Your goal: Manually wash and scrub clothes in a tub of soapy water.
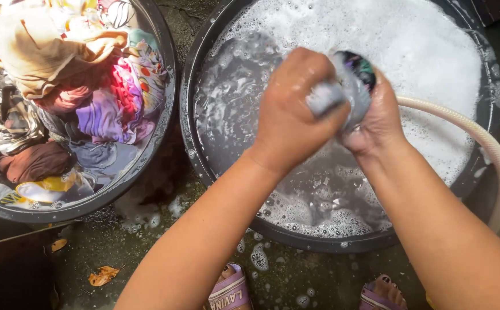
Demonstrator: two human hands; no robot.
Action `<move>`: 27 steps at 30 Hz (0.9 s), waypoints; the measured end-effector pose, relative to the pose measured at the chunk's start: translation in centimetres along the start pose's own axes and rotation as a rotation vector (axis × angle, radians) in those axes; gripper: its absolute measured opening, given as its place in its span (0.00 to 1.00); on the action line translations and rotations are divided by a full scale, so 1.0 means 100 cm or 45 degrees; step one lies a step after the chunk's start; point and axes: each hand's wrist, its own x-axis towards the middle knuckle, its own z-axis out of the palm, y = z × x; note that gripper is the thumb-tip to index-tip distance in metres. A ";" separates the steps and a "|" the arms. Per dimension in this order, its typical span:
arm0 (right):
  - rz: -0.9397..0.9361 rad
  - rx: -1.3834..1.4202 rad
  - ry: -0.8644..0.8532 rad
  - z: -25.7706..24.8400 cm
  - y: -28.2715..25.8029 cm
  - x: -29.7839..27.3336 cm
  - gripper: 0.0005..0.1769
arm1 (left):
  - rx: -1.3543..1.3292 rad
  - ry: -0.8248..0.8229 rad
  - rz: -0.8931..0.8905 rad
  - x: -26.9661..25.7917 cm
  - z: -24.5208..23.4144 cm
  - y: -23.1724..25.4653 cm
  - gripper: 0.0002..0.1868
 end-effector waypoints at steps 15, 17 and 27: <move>0.610 -1.527 -0.868 -0.024 0.047 -0.018 0.10 | 0.489 -1.458 0.540 -0.077 0.027 0.045 0.05; 0.855 -1.776 -0.689 0.014 0.049 -0.034 0.11 | 0.225 -1.517 0.552 -0.114 0.038 0.033 0.02; -0.055 -0.979 0.022 0.005 -0.019 0.006 0.17 | 0.470 -0.340 -0.205 0.023 -0.072 -0.054 0.29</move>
